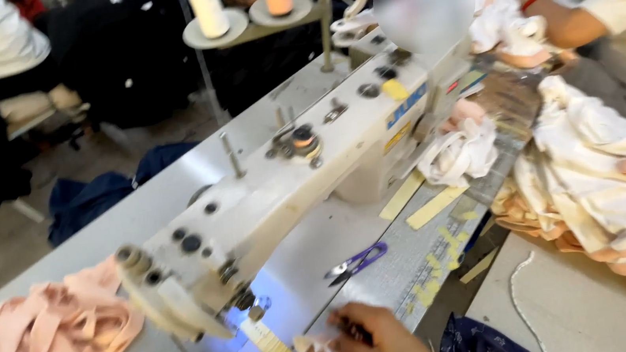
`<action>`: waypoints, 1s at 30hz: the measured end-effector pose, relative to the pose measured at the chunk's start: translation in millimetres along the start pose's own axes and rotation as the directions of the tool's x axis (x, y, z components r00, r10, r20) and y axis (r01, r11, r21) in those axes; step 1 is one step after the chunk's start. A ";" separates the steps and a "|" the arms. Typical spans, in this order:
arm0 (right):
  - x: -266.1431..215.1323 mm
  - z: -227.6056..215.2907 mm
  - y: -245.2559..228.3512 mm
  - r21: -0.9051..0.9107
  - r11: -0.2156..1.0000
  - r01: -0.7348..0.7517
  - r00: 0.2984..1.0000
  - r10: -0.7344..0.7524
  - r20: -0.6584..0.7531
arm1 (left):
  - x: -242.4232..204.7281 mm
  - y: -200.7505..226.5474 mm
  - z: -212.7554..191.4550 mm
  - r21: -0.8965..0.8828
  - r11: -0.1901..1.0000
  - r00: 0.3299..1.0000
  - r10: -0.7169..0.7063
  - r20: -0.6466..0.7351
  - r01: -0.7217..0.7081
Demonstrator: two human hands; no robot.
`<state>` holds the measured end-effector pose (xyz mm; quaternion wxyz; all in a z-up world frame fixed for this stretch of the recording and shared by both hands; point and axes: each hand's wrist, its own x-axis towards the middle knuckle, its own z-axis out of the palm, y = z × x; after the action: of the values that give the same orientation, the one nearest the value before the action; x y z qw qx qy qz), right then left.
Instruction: Measuring and cutting fabric strips to specific lengths using thread snips
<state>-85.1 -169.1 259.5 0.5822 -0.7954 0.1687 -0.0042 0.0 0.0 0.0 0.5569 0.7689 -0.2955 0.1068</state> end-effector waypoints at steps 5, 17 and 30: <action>-50.3 -16.8 2.5 0.232 0.971 0.053 0.997 -0.063 0.035 | 64.2 205.8 -57.4 -0.201 0.934 0.917 -0.337 -0.212 0.296; -57.0 2.0 4.4 0.247 0.961 -0.122 0.983 0.083 0.161 | 71.8 241.8 -67.5 -0.098 0.989 0.955 -0.135 -0.263 0.113; -50.1 1.4 19.4 0.326 0.934 -0.144 0.989 0.139 0.040 | 66.3 239.2 -61.2 0.080 0.997 0.980 0.015 -0.198 0.001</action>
<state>-137.1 -159.2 250.5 0.7065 -0.6732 0.2179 0.0161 -73.9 -15.1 244.3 0.5519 0.7750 -0.2369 0.1965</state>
